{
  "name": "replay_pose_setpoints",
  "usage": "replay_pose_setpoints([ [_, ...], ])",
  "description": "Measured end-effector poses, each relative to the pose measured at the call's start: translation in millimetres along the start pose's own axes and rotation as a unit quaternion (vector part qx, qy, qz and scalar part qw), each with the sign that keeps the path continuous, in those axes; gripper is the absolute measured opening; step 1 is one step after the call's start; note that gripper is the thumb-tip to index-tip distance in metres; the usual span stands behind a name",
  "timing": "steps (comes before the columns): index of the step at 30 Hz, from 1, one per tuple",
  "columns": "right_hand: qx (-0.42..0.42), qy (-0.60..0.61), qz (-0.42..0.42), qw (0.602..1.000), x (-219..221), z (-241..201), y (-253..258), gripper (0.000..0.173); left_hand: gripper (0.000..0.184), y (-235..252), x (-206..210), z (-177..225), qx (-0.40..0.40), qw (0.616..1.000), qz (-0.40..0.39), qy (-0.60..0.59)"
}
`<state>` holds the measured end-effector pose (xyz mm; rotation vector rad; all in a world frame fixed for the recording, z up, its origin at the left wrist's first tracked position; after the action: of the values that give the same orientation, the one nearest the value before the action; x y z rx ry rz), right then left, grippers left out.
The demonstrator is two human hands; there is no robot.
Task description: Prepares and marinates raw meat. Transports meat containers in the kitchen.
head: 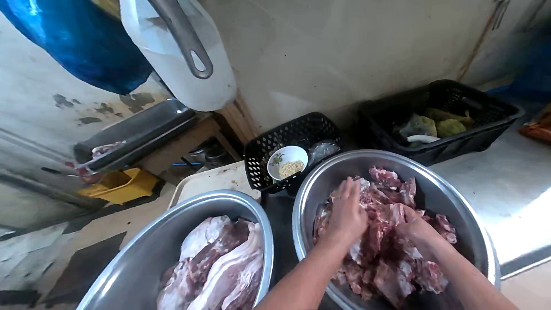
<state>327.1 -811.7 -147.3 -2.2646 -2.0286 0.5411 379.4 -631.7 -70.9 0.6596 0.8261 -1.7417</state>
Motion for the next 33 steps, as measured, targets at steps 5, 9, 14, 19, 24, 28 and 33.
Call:
replay_pose_setpoints([
  [5,0.039,0.093,0.034,0.994,0,-5,-8,0.067,0.1,-30,56,3,-0.067,0.984,-0.166,0.025],
  [9,0.018,0.096,0.011,0.995,-2,-11,-13,0.073,0.09,-23,59,-3,-0.043,0.981,-0.182,0.042],
  [14,-0.006,0.114,0.016,0.993,2,-19,-17,0.077,0.086,-26,42,4,-0.03,0.98,-0.189,0.052],
  [19,-0.048,0.141,0.057,0.987,13,-26,-25,0.081,0.084,-27,39,13,-0.075,0.987,-0.144,0.01],
  [24,-0.07,0.148,0.034,0.986,10,-32,-28,0.085,0.063,-22,35,5,-0.038,0.984,-0.132,-0.11],
  [28,-0.071,0.171,0.021,0.983,11,-36,-31,0.088,0.039,-24,27,6,-0.006,0.986,-0.116,-0.118],
  [33,-0.079,0.214,0.011,0.974,13,-38,-32,0.095,0.031,-20,18,1,0.023,0.981,-0.116,-0.154],
])
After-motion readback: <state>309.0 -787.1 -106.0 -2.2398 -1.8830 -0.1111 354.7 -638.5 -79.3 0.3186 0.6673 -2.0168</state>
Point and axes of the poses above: each hand's wrist, its own y-axis towards the middle knuckle, its own x-axis out of the palm, z = x × y, the point moved 7 cm from there along y, towards the middle knuckle, and after that the axes turned 13 degrees about -x, right-handed, at the moved point
